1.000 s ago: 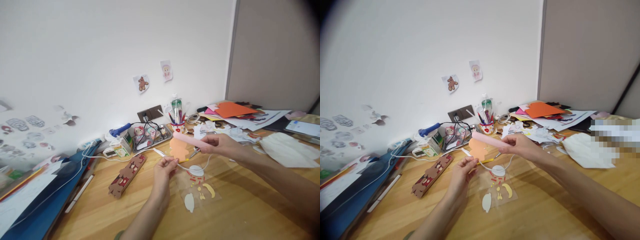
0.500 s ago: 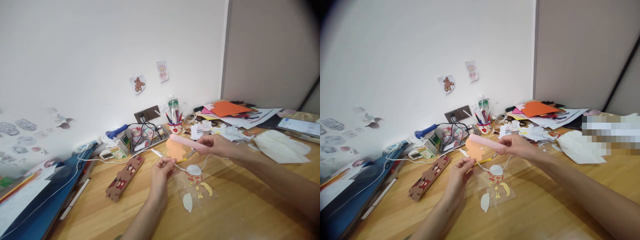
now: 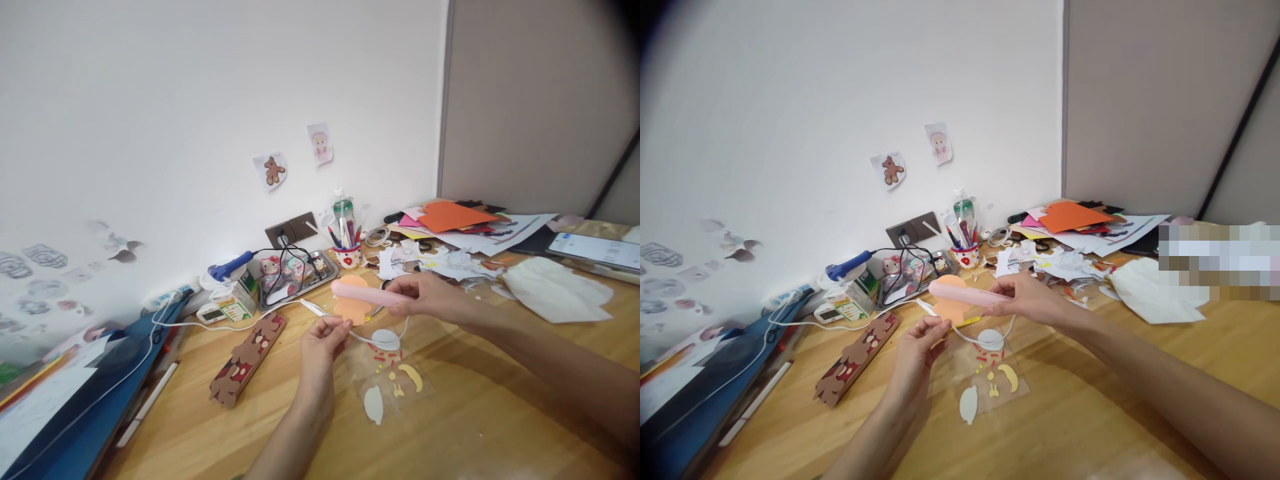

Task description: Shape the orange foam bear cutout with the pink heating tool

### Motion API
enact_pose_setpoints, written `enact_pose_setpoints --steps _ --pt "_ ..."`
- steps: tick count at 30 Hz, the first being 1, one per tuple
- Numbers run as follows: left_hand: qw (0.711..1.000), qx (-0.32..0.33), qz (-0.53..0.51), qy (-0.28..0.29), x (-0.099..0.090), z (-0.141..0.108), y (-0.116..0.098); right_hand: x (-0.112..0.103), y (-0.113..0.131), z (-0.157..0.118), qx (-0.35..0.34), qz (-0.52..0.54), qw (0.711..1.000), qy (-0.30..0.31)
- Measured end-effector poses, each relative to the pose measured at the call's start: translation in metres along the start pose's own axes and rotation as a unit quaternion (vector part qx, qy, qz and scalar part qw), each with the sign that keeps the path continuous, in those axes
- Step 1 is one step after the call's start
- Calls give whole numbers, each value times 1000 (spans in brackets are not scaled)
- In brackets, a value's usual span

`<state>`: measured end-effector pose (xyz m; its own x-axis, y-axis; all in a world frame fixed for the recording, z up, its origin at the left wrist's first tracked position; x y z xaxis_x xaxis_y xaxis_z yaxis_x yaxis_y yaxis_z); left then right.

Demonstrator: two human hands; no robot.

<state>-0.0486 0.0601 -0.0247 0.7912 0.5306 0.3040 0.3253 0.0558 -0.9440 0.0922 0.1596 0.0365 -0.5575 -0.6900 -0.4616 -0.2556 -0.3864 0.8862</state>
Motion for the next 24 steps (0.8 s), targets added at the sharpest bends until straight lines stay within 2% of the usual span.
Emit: enact_pose_setpoints --steps 17,24 --pt "1000 14 -11 5 1 -2 -4 7 5 -2 -9 -14 1000 19" --pt "1000 8 -18 -1 1 -3 -6 9 -1 0 -9 -17 999 27"
Point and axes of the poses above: each hand's wrist, its own z-axis towards the middle knuckle, its own x-axis out of the palm, y = z × x, the point moved 8 cm from there along z, towards the middle knuckle, and after that the axes turned 3 degrees about x, right-handed, at the moved point
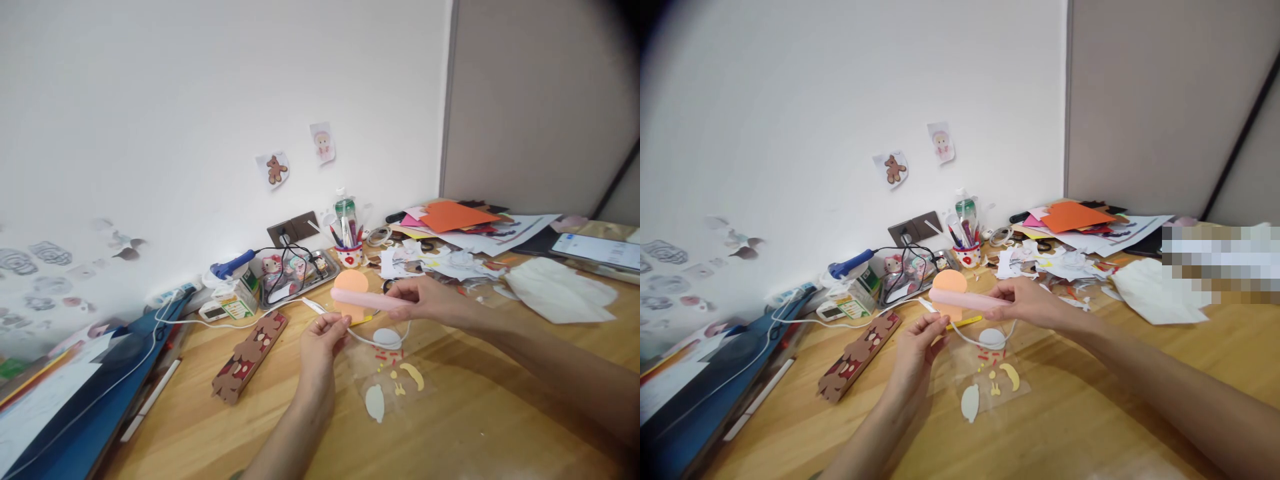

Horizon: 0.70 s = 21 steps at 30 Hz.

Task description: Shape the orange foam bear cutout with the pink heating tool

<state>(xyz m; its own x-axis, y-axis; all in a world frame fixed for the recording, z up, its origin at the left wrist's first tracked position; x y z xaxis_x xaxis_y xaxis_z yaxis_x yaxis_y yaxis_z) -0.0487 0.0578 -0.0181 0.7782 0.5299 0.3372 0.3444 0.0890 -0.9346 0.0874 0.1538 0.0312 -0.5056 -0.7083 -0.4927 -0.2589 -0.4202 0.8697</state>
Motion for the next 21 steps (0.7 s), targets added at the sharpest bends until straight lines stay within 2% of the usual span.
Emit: enact_pose_setpoints --steps 12,21 --pt "1000 2 -2 5 2 0 -1 6 -1 1 8 -26 999 18" --pt "1000 12 4 8 2 0 -2 4 1 1 14 -30 999 -6"
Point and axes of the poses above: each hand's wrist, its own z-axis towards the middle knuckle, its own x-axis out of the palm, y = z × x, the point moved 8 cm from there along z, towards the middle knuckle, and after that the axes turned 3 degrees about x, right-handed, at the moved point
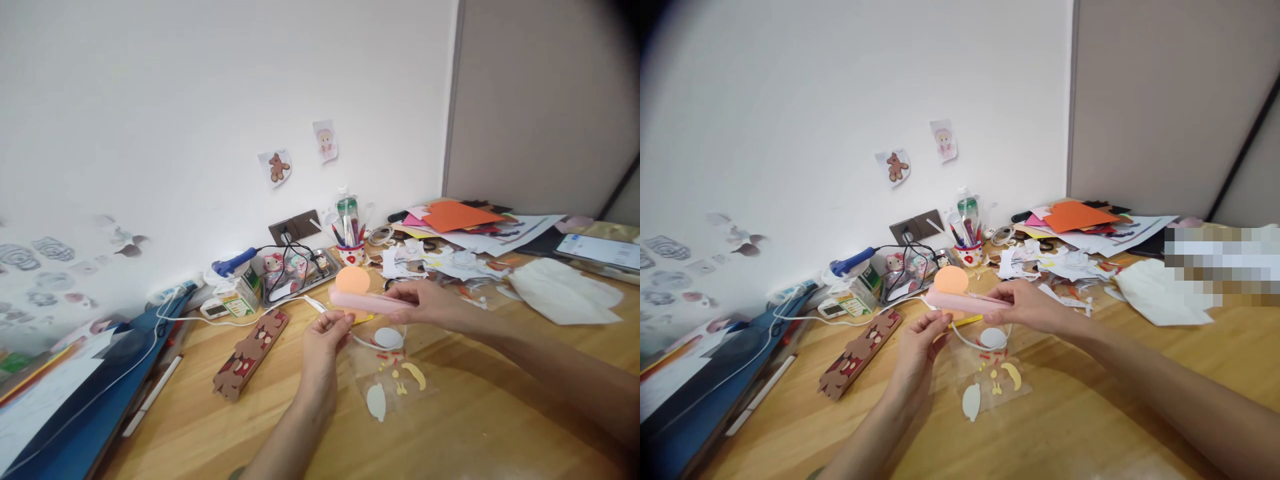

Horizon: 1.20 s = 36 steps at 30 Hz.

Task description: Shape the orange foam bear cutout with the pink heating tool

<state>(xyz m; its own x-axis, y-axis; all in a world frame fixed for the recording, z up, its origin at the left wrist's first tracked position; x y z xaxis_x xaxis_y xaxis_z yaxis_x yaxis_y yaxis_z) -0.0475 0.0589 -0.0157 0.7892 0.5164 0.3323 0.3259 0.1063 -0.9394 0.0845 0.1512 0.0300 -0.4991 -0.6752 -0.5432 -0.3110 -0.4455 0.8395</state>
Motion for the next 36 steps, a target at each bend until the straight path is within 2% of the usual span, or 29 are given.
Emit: enact_pose_setpoints --steps 11,25,32,36 --pt "1000 -9 28 3 -1 1 5 -11 2 -1 -31 3 998 -52" --pt "999 -8 49 11 -3 3 7 -20 -7 1 -24 30 997 -69" --pt "999 -7 53 7 -3 4 5 -21 -11 0 -7 84 994 -66" --pt "999 0 44 4 -4 4 1 -27 -9 -1 -19 140 985 -99"
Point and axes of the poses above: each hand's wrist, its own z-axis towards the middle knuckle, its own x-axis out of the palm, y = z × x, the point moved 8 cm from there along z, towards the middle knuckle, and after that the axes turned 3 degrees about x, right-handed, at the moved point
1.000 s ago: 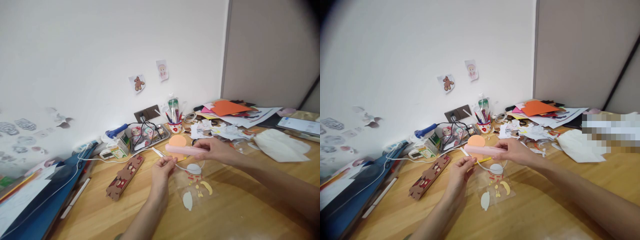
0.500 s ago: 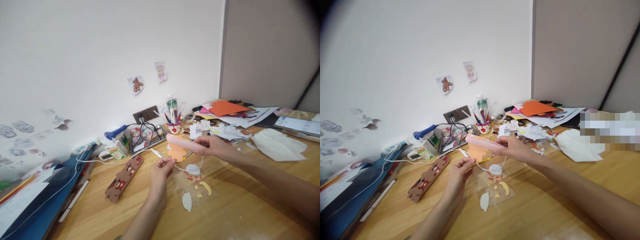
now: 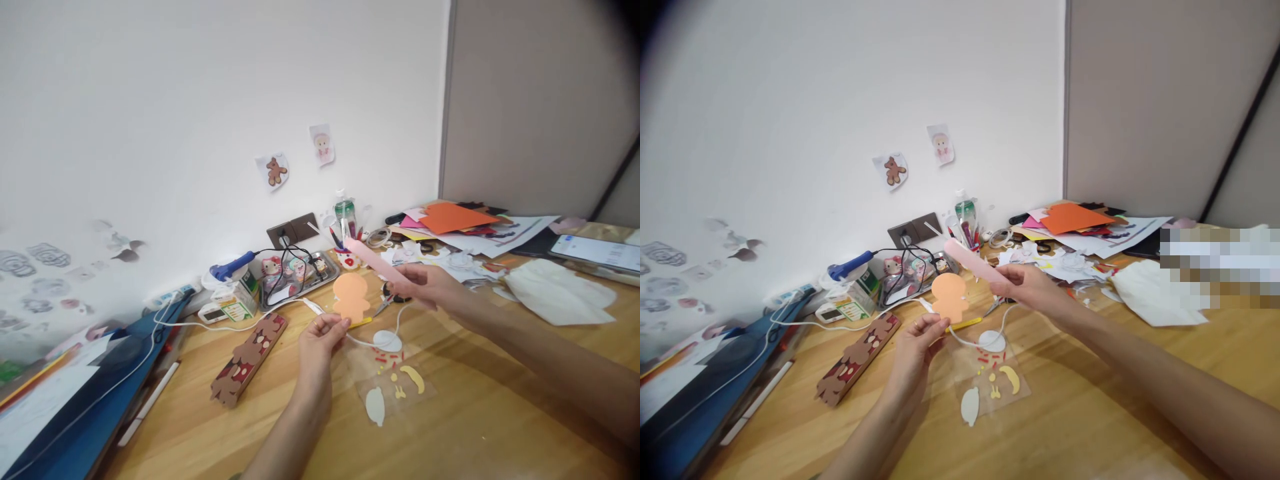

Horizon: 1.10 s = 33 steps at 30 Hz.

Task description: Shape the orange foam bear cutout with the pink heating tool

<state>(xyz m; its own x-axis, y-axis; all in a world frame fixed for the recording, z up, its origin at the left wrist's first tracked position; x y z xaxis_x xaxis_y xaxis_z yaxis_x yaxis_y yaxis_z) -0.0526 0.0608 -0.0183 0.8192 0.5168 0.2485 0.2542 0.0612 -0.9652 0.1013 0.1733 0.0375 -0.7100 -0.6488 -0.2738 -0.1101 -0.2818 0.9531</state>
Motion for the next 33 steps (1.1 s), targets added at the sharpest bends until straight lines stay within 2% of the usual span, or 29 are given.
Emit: enact_pose_setpoints --steps 3,8,11,18,26,33 --pt "1000 8 -18 -4 -2 0 -4 -3 0 2 -6 -4 1000 -21" --pt "998 33 -48 -24 -5 0 -11 6 4 2 -20 -117 993 -17" --pt "998 46 -47 -25 -4 0 -12 13 10 -1 -31 -145 989 -11" --pt "999 41 -31 -8 1 -2 -7 17 14 -7 -20 -168 985 -21" --pt "998 44 -42 23 7 -4 -8 20 20 -10 -44 -171 984 -13" --pt "998 49 -30 25 8 -4 -9 23 11 -8 -30 -138 990 -3"
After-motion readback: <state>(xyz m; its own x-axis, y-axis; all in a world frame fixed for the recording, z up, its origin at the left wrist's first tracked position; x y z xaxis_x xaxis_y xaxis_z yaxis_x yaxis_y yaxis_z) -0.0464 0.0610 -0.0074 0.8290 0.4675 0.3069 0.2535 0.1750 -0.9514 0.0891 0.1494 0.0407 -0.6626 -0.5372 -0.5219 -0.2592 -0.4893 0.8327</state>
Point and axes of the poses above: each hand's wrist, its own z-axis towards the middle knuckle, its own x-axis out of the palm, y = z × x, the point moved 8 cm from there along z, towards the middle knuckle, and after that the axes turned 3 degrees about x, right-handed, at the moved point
